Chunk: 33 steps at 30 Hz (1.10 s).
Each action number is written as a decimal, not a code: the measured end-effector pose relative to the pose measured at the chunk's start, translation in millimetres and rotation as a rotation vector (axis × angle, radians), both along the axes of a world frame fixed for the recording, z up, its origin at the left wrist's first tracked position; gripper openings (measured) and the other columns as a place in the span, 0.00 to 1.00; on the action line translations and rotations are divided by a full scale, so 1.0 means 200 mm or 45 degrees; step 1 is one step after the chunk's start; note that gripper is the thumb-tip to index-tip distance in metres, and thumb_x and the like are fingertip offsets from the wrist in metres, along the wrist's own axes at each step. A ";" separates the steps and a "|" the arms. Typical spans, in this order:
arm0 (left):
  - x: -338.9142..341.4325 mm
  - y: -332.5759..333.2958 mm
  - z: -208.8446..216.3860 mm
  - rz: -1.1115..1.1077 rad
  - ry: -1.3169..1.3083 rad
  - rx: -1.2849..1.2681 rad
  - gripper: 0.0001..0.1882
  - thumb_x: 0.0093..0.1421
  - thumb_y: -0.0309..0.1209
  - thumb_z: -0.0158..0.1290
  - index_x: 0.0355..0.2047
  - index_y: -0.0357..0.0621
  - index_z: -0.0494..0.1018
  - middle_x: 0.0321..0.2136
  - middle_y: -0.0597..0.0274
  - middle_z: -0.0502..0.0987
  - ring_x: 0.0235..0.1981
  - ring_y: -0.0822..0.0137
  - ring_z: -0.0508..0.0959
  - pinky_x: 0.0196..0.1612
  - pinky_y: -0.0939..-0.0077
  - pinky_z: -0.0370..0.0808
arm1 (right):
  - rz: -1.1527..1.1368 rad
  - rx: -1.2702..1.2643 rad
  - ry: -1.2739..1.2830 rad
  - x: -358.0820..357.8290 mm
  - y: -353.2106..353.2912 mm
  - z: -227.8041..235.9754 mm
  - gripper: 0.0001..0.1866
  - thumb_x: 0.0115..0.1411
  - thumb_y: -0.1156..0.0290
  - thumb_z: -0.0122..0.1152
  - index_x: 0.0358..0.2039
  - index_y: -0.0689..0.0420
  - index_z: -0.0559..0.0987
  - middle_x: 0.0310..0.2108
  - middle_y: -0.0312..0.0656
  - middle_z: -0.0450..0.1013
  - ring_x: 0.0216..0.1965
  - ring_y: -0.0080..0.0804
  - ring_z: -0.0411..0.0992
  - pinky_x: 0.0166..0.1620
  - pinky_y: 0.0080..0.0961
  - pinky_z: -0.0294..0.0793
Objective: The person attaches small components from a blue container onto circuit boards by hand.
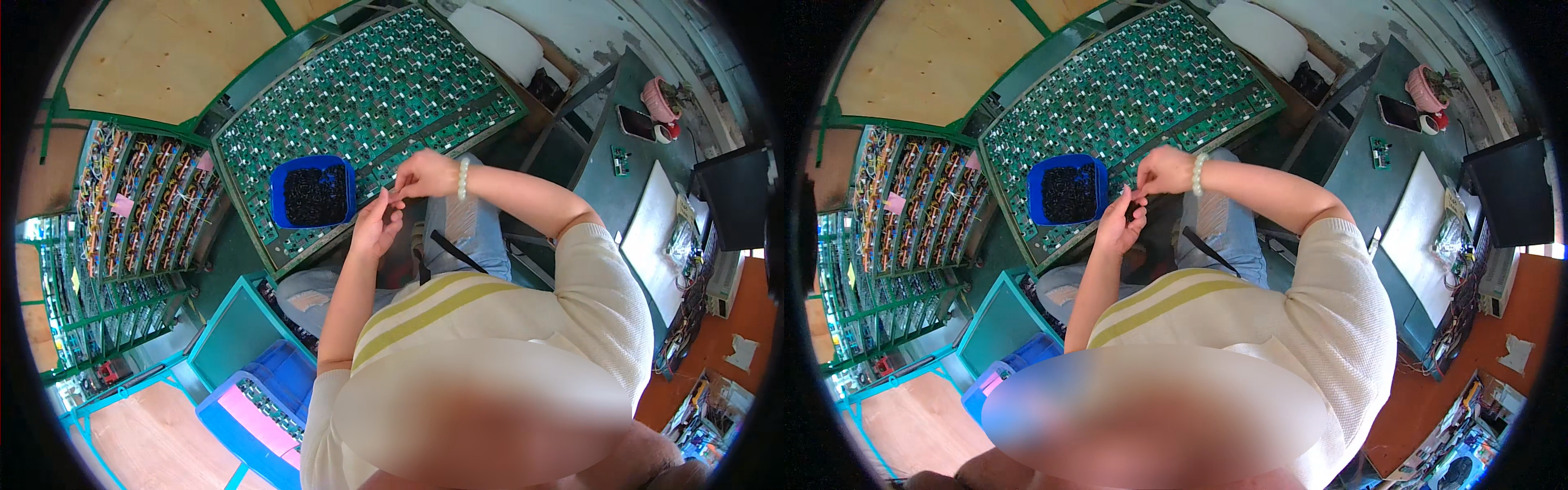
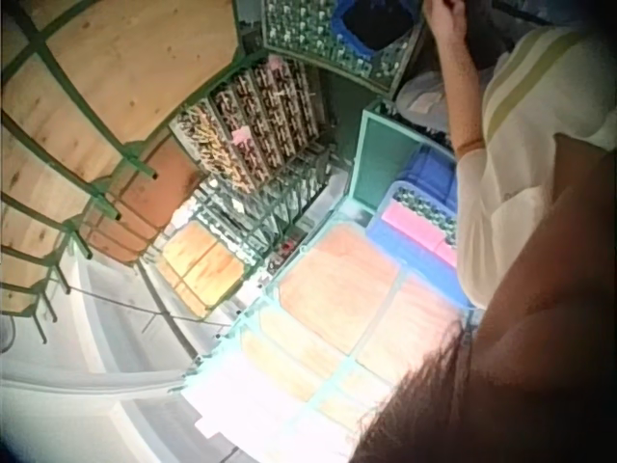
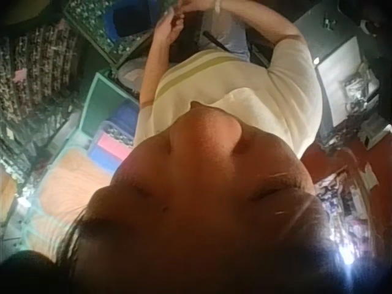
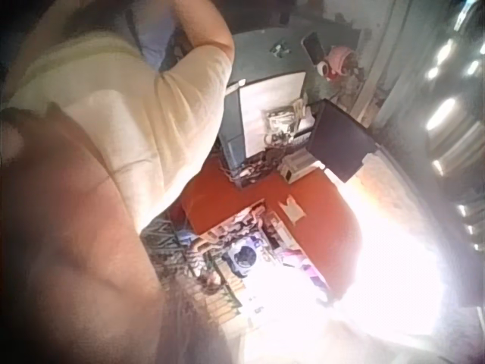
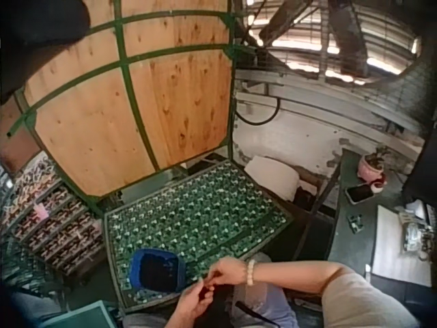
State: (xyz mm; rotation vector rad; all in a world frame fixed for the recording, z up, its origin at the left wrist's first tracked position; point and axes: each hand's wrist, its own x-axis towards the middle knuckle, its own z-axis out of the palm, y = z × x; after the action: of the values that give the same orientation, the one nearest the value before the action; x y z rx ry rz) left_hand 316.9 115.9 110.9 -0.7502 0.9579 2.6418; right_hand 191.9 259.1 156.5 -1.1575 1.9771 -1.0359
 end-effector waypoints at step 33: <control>0.05 -0.06 -0.04 -0.091 0.169 0.111 0.13 0.59 0.36 0.46 0.34 0.38 0.70 0.21 0.67 0.66 0.18 0.76 0.63 0.16 0.87 0.57 | -1.012 0.686 0.400 -0.55 0.44 -0.72 0.07 0.42 0.66 0.63 0.22 0.54 0.79 0.27 0.44 0.74 0.32 0.41 0.72 0.38 0.33 0.71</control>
State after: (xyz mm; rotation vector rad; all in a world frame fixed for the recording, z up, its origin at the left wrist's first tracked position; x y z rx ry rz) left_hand 327.1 104.9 102.5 -0.5167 0.8778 2.6787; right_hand 81.7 347.8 12.0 -0.2265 2.8292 -0.5882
